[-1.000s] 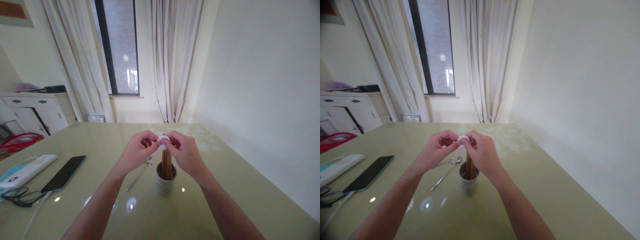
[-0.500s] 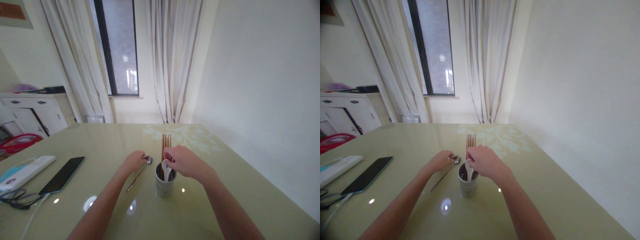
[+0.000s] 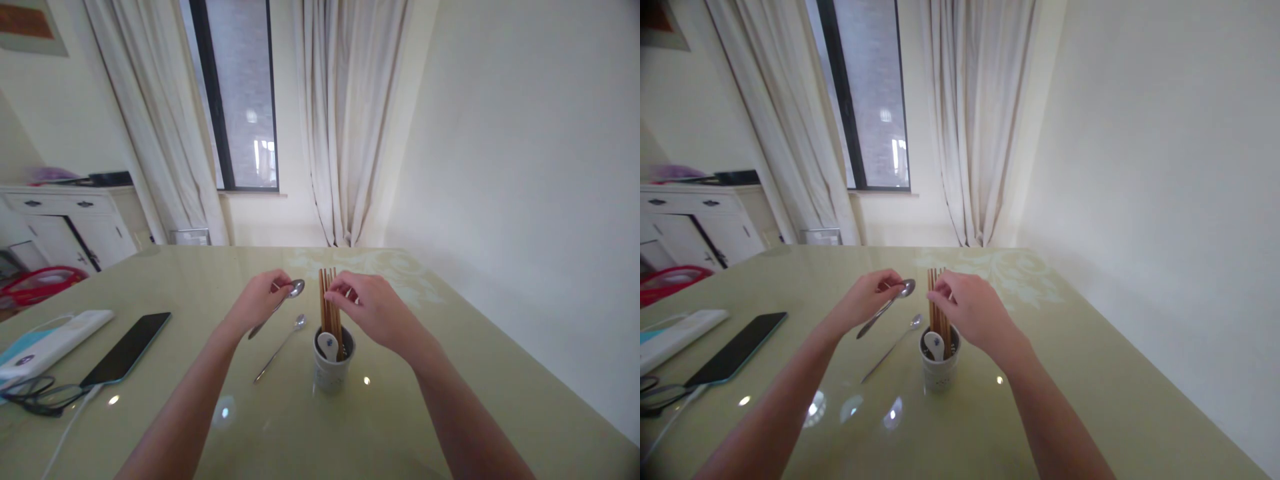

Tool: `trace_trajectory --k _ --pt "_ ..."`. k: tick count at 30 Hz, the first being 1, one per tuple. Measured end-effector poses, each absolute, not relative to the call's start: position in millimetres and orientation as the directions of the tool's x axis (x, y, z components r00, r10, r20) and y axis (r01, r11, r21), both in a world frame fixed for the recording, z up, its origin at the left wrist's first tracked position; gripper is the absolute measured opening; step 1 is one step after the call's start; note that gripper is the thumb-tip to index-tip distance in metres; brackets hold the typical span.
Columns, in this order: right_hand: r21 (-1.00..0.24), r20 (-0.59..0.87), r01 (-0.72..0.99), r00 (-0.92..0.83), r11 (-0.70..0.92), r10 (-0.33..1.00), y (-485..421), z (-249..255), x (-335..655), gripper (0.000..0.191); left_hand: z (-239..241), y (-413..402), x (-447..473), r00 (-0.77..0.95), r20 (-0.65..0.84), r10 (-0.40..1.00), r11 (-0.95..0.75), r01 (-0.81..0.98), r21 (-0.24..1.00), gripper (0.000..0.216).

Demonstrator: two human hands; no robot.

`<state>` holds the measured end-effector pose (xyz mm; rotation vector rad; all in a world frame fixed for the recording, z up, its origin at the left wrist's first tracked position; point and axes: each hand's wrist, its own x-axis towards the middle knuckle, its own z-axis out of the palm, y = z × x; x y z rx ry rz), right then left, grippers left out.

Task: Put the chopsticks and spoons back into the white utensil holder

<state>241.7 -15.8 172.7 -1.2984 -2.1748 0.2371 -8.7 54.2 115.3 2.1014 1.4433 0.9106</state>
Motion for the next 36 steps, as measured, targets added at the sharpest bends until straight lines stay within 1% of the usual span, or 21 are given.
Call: trace_trajectory --k 2,4,7,11,13,15,17,19,22,24,26,28,32,34,36 --pt "-0.526 0.481 0.641 -0.317 0.559 0.817 -18.2 175.0 236.5 0.016 139.4 35.2 -1.4 0.285 0.382 0.879 -0.473 0.429 0.769 0.024" --pt "-0.573 0.531 0.557 -0.307 0.602 0.790 -21.5 176.5 231.0 0.018 154.8 16.2 8.9 0.302 0.467 0.831 -0.544 0.273 0.793 0.025" --pt "-0.565 0.562 0.536 -0.307 0.627 0.768 -26.5 179.0 227.9 0.014 163.5 -2.3 21.8 0.297 0.509 0.808 -0.573 0.200 0.795 0.022" --pt "-0.566 0.593 0.553 -0.242 0.611 0.768 -31.2 184.9 239.5 0.019 160.0 2.1 22.1 0.358 0.461 0.812 -0.538 0.150 0.830 0.024" --pt "-0.578 0.615 0.555 -0.187 0.599 0.766 -32.8 189.4 250.0 0.021 150.8 15.3 17.1 0.396 0.394 0.829 -0.510 0.247 0.824 0.023" --pt "-0.566 0.627 0.580 -0.159 0.586 0.763 -33.5 193.7 259.7 0.023 133.7 31.9 12.8 0.395 0.302 0.868 -0.467 0.441 0.766 0.018" --pt "-0.524 0.627 0.633 -0.166 0.570 0.761 -32.3 196.0 265.9 0.023 109.1 48.0 11.4 0.363 0.204 0.909 -0.403 0.643 0.651 0.014" --pt "-0.471 0.608 0.690 -0.197 0.550 0.769 -28.5 195.0 267.4 0.022 81.1 60.3 13.1 0.331 0.135 0.934 -0.352 0.785 0.510 0.013" --pt "-0.399 0.517 0.761 -0.275 0.512 0.811 -19.7 188.2 263.6 0.021 45.8 70.0 17.2 0.328 0.055 0.943 -0.326 0.884 0.336 0.022" --pt "-0.364 0.414 0.800 -0.320 0.477 0.852 -13.9 182.0 260.0 0.020 32.2 72.3 18.3 0.339 0.004 0.941 -0.326 0.902 0.281 0.024" --pt "-0.333 0.313 0.831 -0.348 0.445 0.884 -9.6 176.0 256.9 0.021 25.9 73.3 17.9 0.329 -0.020 0.944 -0.310 0.906 0.287 0.023" --pt "-0.299 0.244 0.852 -0.367 0.430 0.898 -6.7 170.5 254.5 0.024 23.1 74.2 16.8 0.306 -0.015 0.952 -0.284 0.898 0.336 0.021" --pt "-0.248 0.164 0.878 -0.378 0.409 0.911 -4.4 162.9 252.2 0.030 20.5 77.4 15.2 0.273 -0.014 0.962 -0.239 0.867 0.438 0.010" --pt "-0.244 0.137 0.887 -0.369 0.392 0.919 -4.6 162.1 252.7 0.027 23.9 79.3 13.3 0.271 -0.012 0.962 -0.236 0.855 0.461 0.007" --pt "-0.264 0.144 0.885 -0.357 0.383 0.923 -5.7 163.8 254.1 0.021 35.3 79.8 8.9 0.271 0.003 0.963 -0.228 0.804 0.550 0.003"
